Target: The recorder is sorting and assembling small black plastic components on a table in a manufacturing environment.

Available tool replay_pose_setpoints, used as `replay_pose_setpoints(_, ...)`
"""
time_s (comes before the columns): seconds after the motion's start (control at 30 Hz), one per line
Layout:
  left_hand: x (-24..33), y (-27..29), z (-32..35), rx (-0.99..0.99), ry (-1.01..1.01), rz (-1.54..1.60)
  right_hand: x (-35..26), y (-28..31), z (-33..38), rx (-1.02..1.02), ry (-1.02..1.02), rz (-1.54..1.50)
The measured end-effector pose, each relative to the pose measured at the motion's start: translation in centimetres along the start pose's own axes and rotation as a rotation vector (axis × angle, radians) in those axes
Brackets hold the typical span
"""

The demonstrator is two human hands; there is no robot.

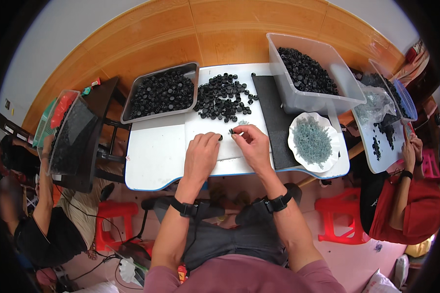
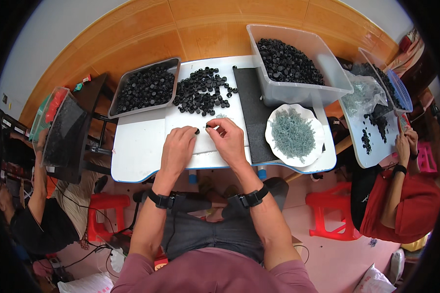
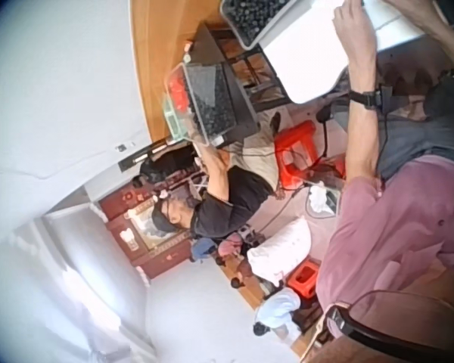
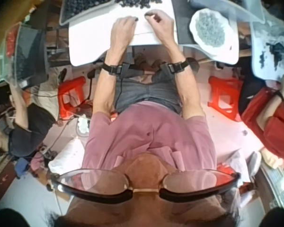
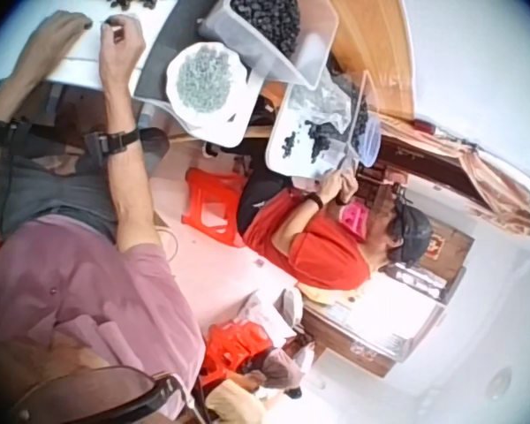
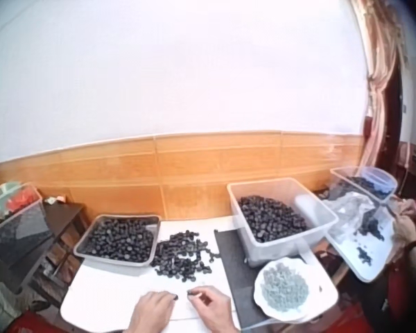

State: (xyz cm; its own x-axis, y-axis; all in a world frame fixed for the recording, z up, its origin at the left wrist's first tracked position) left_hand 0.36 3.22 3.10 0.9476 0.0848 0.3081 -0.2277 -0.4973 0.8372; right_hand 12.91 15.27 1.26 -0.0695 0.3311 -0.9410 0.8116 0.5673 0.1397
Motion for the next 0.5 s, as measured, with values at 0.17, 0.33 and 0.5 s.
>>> replay_pose_setpoints(0.17, -0.5, 1.1, -0.1, 0.084, 0.089, 0.200, -0.2, -0.1, 0.0, -0.008, -0.006, 0.006)
replay_pose_setpoints(0.33, -1.2, -0.1, -0.8, -0.042, 0.150, 0.195, 0.0, -0.1, 0.0, -0.016, -0.012, 0.022)
replay_pose_setpoints(0.5, -0.6, -0.8, -0.8, 0.053, 0.285, 0.450, -0.6, -0.2, 0.1, -0.046, 0.028, 0.002)
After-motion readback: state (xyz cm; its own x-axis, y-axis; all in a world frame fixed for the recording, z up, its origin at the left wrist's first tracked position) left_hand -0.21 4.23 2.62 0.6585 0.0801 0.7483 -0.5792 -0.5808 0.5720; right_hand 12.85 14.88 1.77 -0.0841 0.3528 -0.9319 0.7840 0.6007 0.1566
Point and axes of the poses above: each hand's wrist, its own z-axis away from the middle knuckle, its own y-axis out of the back of the hand, x = y × z, the point moved 5 cm from there along -z, towards the middle knuckle, and after that the axes turned 6 degrees about -x, right-handed, at the moved point
